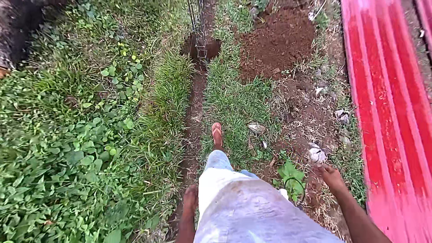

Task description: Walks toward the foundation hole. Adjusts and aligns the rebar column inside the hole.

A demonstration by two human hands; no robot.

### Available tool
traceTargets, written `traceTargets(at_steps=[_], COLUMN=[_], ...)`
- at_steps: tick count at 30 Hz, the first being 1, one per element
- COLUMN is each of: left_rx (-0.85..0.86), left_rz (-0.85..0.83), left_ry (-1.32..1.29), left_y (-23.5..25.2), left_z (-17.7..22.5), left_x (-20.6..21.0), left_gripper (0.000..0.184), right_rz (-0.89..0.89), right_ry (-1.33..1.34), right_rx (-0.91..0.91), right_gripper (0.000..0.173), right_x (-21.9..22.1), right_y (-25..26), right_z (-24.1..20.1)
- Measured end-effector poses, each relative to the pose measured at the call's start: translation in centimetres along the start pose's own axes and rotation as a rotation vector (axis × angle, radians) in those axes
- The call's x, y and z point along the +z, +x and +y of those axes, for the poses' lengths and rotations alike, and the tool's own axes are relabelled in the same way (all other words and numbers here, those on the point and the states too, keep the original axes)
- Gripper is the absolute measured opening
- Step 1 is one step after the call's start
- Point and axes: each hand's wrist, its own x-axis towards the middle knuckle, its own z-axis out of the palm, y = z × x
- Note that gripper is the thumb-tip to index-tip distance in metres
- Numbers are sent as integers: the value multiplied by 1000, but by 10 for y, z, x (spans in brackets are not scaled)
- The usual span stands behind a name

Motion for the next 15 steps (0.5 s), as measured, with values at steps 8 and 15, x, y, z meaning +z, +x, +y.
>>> traceTargets(at_steps=[8, 15], left_rx=[-199, 65], left_rz=[124, 0], left_ry=[-275, -199], left_y=[149, 180], left_z=[148, 369], left_x=[79, 162], left_gripper=[36, 39], right_rz=[66, 93], right_ry=[52, 6], right_rx=[303, 185], right_gripper=[43, 41], right_x=[13, -17], right_y=[66, 182], right_z=[-59, -213])
